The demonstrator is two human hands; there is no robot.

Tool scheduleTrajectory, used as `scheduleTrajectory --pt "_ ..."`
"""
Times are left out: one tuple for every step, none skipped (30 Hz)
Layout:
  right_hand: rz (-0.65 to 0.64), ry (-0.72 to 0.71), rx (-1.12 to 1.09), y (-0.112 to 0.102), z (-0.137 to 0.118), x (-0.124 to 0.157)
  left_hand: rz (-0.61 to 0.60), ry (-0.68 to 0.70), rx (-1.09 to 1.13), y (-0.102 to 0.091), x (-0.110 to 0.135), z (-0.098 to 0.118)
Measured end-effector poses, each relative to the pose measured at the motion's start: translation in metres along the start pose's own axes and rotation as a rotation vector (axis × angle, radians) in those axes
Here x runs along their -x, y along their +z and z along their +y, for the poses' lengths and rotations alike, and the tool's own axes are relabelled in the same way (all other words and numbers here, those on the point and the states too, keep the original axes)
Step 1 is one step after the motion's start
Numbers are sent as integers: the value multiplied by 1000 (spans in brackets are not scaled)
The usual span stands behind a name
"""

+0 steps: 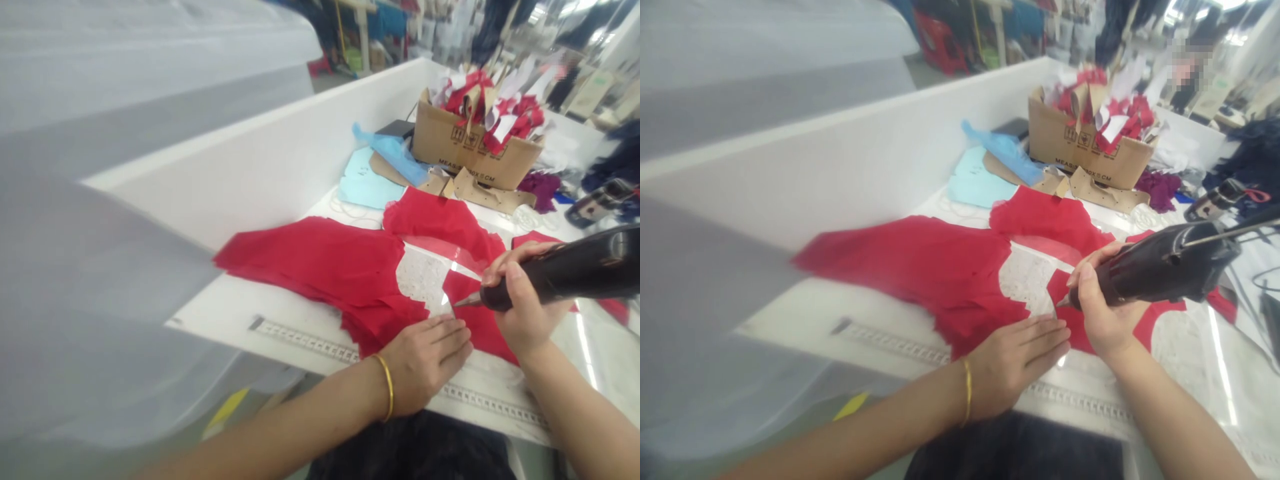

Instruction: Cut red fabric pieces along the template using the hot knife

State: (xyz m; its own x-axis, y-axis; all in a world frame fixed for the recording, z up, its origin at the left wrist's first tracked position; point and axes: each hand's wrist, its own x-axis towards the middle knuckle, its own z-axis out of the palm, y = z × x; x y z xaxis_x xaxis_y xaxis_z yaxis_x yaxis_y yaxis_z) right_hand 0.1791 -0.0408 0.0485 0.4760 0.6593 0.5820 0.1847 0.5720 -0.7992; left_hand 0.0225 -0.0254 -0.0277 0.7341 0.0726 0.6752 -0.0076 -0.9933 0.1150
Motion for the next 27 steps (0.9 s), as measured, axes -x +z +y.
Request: scheduleTrajectory --pt "6 -3 6 0 0 0 -20 -2 -4 0 1 0" --pt "8 -4 5 0 0 1 -34 -6 -6 1 2 0" --pt "4 -5 0 -1 -2 1 -39 -7 -4 0 3 0" --pt "-5 -4 -7 -2 -3 2 -36 -7 2 0 3 0" --pt "-19 -2 -16 -4 -5 3 -29 -1 12 -1 2 0" --pt "-37 -4 -25 -6 -8 4 -16 4 22 -3 1 0" --pt "-56 -5 -27 -8 -10 5 -5 13 32 -4 0 0" --pt "-70 -6 -23 -10 -12 6 3 19 41 -6 -1 0" --pt "-84 -6 -16 -13 -14 7 9 24 50 -7 -2 0" --pt "-96 -2 -6 -14 -16 8 13 27 57 -8 -3 0" --pt "-101 1 3 -16 -17 9 17 30 64 -9 -4 0" --pt "-98 3 8 -16 -17 10 23 32 71 -9 -5 -1" --pt "-92 3 6 -16 -17 11 25 33 75 -9 -5 -1" --pt "-86 -1 -3 -15 -17 11 27 35 76 -9 -5 -1" --pt "-80 -3 -15 -14 -17 12 26 38 74 -9 -5 -1" --pt "-73 -3 -27 -13 -16 12 18 38 68 -10 -5 -1" --pt "-71 1 -37 -13 -17 12 6 40 61 -11 -4 -1" --pt "-70 4 -45 -12 -17 12 -6 42 54 -12 -3 0" --pt "-71 4 -50 -12 -18 11 -17 48 49 -14 -3 1" --pt "-73 2 -53 -13 -18 10 -22 52 46 -17 -2 3" --pt "-76 -2 -52 -14 -19 8 -23 57 44 -19 -2 4" --pt "-75 -14 -47 -16 -18 6 -24 62 39 -21 -1 5" --pt "-71 -27 -38 -17 -17 3 -30 63 32 -23 -2 6" --pt "-57 -40 -30 -19 -15 -1 -45 59 21 -24 -2 6" --pt "-40 -54 -25 -20 -12 -5 -67 56 7 -25 -4 6" --pt "-20 -66 -23 -20 -8 -10 -88 54 -10 -24 -6 4" --pt "6 -74 -19 -20 -3 -14 -107 53 -28 -23 -9 2"
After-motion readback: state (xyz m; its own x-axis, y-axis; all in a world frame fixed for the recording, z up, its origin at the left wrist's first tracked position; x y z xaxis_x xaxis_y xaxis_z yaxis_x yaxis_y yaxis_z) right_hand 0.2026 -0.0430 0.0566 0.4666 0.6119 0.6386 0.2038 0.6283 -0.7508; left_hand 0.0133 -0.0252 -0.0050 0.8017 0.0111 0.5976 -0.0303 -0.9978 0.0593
